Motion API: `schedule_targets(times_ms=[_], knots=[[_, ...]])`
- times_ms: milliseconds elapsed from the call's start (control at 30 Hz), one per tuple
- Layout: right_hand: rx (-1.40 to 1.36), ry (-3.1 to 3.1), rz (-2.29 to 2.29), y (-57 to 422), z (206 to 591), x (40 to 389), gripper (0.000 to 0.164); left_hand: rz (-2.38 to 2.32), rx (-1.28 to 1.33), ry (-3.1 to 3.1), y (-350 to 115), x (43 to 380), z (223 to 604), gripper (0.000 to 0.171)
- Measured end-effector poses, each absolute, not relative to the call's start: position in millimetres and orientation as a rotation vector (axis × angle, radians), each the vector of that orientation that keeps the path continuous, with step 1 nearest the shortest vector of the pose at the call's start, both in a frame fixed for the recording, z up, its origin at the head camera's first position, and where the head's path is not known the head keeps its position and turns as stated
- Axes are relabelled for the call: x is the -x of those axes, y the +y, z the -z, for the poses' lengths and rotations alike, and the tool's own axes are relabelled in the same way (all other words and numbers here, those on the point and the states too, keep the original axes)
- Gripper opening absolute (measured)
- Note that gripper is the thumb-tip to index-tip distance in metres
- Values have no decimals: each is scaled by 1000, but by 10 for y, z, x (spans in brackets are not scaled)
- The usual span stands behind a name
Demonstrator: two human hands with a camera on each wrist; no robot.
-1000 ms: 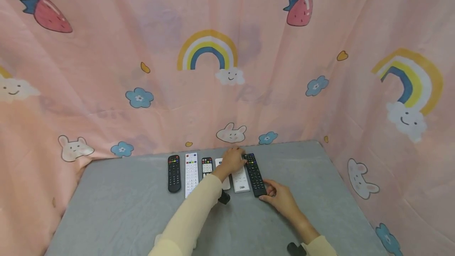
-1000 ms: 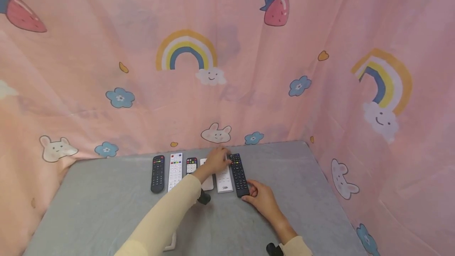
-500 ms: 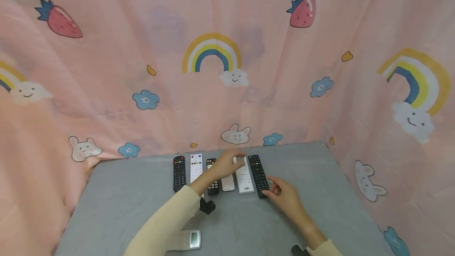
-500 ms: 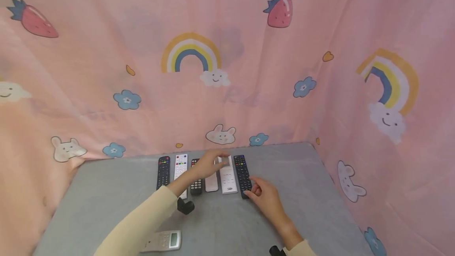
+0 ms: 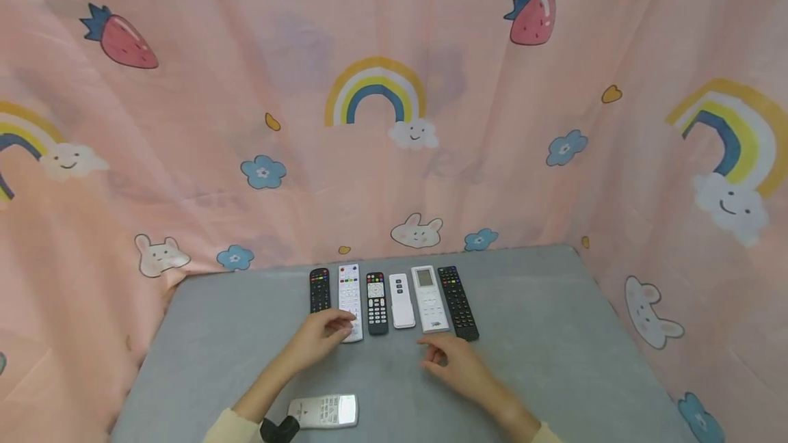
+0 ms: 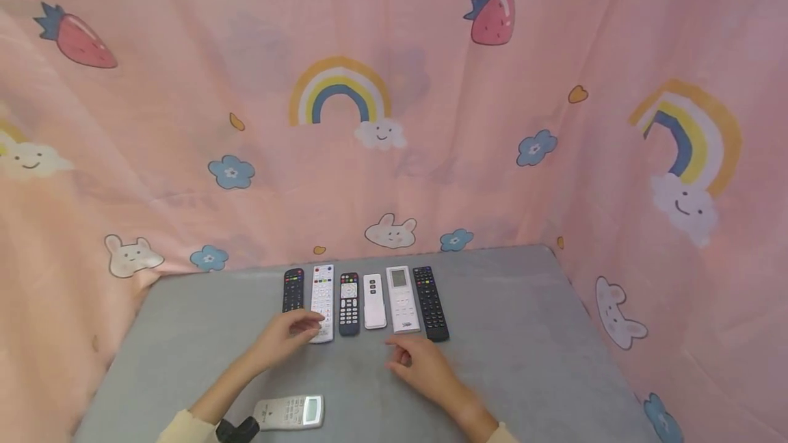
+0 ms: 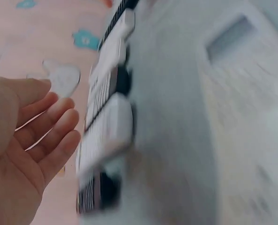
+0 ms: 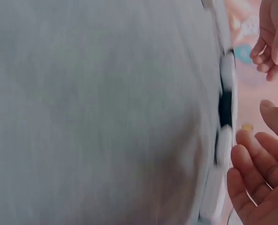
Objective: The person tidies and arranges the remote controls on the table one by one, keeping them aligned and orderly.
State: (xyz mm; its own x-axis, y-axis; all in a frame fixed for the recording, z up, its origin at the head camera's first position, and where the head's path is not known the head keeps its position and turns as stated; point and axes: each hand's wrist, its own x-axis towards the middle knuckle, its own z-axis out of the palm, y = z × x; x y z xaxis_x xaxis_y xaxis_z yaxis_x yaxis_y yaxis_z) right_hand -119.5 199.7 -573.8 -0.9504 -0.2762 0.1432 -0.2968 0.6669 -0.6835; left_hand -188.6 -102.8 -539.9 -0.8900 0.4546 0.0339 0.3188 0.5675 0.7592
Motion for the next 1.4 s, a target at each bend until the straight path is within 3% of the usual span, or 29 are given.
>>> schedule_targets(times_ms=[267, 467, 667, 833, 1100, 1400], knots=[[-756, -2909, -1250, 1610, 5800, 1093, 47, -1174, -461, 2532, -1813, 1491, 5599, 30], [-933, -2909, -1050, 1320, 5839, 981, 47, -1069, -467, 2498, -2160, 1202, 5756, 47], [-1007, -2966, -853, 1121, 5864, 926, 52, -840, -582, 2565, -2225, 1043, 5805, 60], [-1001, -2998, -806, 1057, 5846, 899, 53, -830, -681, 2631, -2224, 1012, 5862, 57], [-1000, -3025, -713, 993, 5850, 894, 54, -812, -604, 2653, -2206, 984, 5882, 57], [-983, -2987, -709, 967, 5888, 872, 37, -853, -642, 2696, -2185, 957, 5880, 55]])
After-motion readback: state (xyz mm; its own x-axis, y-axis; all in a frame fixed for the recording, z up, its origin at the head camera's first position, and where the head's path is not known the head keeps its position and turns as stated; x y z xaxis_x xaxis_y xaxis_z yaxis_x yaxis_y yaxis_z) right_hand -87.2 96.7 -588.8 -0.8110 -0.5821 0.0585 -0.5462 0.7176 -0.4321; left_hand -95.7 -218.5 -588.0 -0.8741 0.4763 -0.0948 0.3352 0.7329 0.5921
